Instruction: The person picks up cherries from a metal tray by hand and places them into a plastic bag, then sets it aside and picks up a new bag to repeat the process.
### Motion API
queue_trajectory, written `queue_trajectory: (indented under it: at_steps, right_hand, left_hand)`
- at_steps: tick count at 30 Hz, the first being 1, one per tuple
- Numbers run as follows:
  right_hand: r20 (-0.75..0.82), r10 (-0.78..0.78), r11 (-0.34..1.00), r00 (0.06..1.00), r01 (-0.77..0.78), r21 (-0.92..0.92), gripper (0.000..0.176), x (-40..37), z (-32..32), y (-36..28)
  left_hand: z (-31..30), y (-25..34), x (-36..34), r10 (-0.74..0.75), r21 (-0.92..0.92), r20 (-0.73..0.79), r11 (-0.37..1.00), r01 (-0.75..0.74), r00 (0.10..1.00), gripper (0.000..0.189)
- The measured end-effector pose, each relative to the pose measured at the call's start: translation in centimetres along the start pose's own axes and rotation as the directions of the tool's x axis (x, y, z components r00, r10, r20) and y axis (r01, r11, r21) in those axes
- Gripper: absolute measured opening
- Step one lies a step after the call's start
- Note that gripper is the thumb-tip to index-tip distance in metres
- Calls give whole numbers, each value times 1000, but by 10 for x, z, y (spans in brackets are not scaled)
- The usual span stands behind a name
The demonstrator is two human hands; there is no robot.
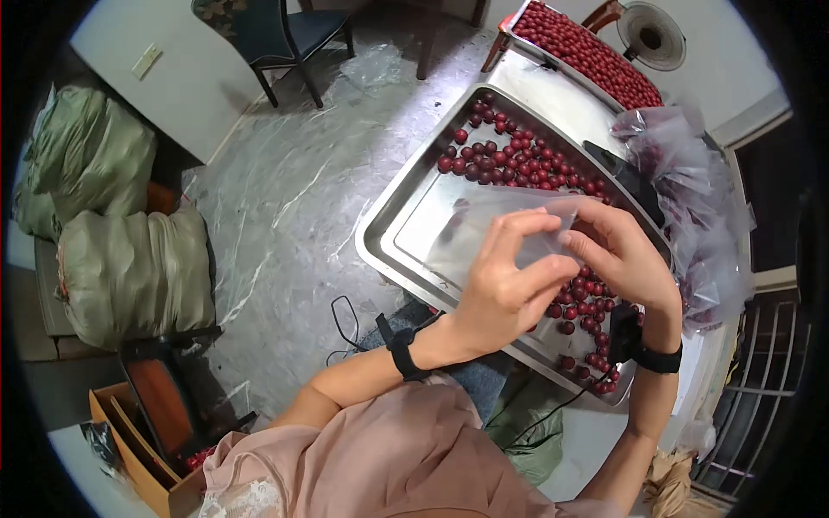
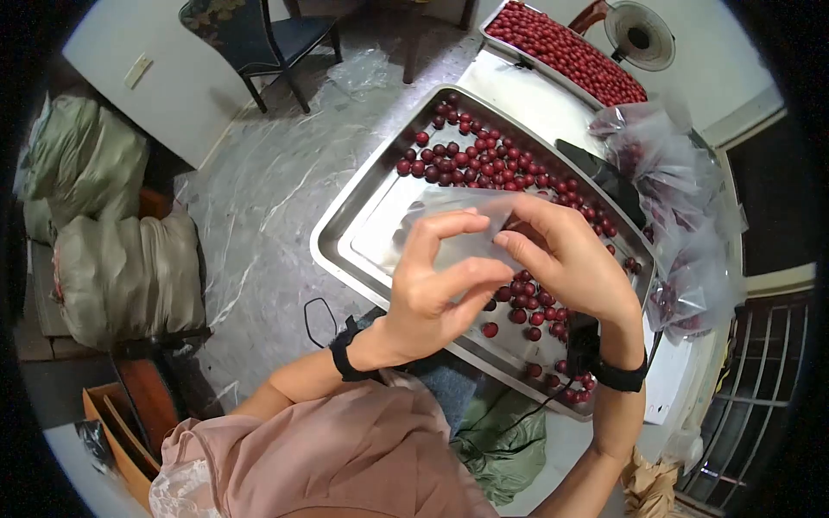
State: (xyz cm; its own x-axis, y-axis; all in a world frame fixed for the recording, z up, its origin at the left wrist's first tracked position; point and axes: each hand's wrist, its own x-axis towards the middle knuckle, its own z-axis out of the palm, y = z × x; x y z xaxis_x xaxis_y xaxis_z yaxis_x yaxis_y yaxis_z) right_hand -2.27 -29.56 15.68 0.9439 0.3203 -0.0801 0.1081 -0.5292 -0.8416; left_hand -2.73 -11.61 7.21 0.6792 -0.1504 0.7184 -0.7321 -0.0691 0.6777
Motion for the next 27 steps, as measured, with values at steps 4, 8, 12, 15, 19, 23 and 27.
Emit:
queue_trajectory:
  at_steps: [4,8,12,15,19,23,27]
  right_hand:
    - [105,251,966,962,-241,-96,26,13,0,-1]
    - [272,53,998,961,-39,-54,28,39,5,15]
    - [513,-68,993,856,10,114,47,68,15,37]
    - [494,-176,981,851,111,157,48,82,28,71]
    - [535,-163,985,829,171,34,50,88,33,75]
    - [559,-67,996,827,93,-19,51,91,32,85]
    - [428,73,973,901,30,-228,36,66,21,23]
  left_hand:
    - [6,0,-4,9,-52,-13,999,-10,1000,31]
    - [7,1,-7,1,-99,-15,995,-2,1000,31]
    - [6,-2,-4,9,-81,-49,997,-13,999,32]
    - [-1,-5,-3,17,-44,-15,999,-18,1000,34]
    - [-4,-7,-6,6,-23,-8,1000,-6,1000,32]
    - [-5,-10,-7,-3,-48,0,999,3,1000,29]
    - [-6,-9,-4,-7,-61,-9,998,6,1000,24]
